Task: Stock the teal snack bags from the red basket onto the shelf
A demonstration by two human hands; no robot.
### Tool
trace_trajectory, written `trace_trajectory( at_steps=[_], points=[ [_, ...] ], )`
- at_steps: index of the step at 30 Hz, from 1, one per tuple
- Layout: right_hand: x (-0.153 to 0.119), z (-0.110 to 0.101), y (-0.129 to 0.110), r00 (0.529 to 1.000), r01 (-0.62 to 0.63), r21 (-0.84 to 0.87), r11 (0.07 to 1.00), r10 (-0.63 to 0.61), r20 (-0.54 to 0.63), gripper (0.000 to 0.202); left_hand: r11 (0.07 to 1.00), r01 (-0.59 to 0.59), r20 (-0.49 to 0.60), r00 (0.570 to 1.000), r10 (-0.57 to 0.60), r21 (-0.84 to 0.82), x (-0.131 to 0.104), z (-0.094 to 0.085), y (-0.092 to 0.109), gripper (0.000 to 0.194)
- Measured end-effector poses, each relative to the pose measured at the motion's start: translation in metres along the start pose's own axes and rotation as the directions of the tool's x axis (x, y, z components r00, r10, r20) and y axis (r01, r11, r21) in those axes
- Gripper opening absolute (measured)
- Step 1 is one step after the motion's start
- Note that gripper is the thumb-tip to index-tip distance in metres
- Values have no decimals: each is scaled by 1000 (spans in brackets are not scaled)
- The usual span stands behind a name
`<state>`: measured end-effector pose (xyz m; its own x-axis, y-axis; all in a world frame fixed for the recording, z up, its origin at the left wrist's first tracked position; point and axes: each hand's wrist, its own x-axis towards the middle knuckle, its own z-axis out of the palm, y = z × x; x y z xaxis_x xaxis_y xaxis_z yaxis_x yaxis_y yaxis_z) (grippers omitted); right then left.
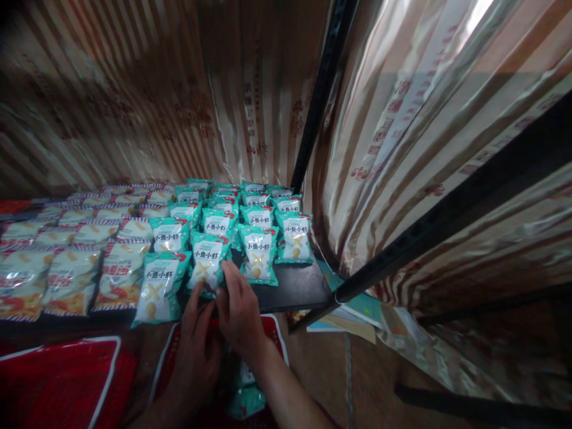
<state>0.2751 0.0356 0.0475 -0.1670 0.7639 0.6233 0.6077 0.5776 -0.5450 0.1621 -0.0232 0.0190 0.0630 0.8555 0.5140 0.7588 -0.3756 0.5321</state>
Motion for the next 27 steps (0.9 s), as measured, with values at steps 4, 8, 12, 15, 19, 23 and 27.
trace_trajectory(
  at_steps=[4, 8, 12, 15, 19, 23, 27],
  points=[
    [2, 13, 2, 999, -15, 2, 1000, 14, 29, 47, 997, 64, 27, 998, -63, -52, 0, 6, -9, 58],
    [4, 19, 6, 998, -37, 5, 999, 37, 48, 44, 996, 41, 16, 999, -40, -74, 3, 14, -12, 56],
    [5, 20, 6, 999, -45, 12, 999, 45, 7, 38, 996, 58, 1, 998, -58, -73, 7, 16, -9, 56],
    [5, 17, 6, 999, -29, 18, 999, 30, -38, 37, 995, 14, -33, 999, -18, -102, 10, 15, -8, 62],
    [6, 13, 7, 998, -3, 7, 1000, 3, -64, 40, 993, -37, 3, 999, 37, -112, 13, 16, -11, 74],
    [6, 11, 10, 997, -28, -34, 999, 26, -76, 41, 992, -35, 14, 999, 37, -120, 17, 18, -14, 73],
    [4, 12, 14, 997, -24, -26, 999, 22, -70, 40, 993, -8, 15, 1000, 10, -117, 24, 13, -11, 62]
  ],
)
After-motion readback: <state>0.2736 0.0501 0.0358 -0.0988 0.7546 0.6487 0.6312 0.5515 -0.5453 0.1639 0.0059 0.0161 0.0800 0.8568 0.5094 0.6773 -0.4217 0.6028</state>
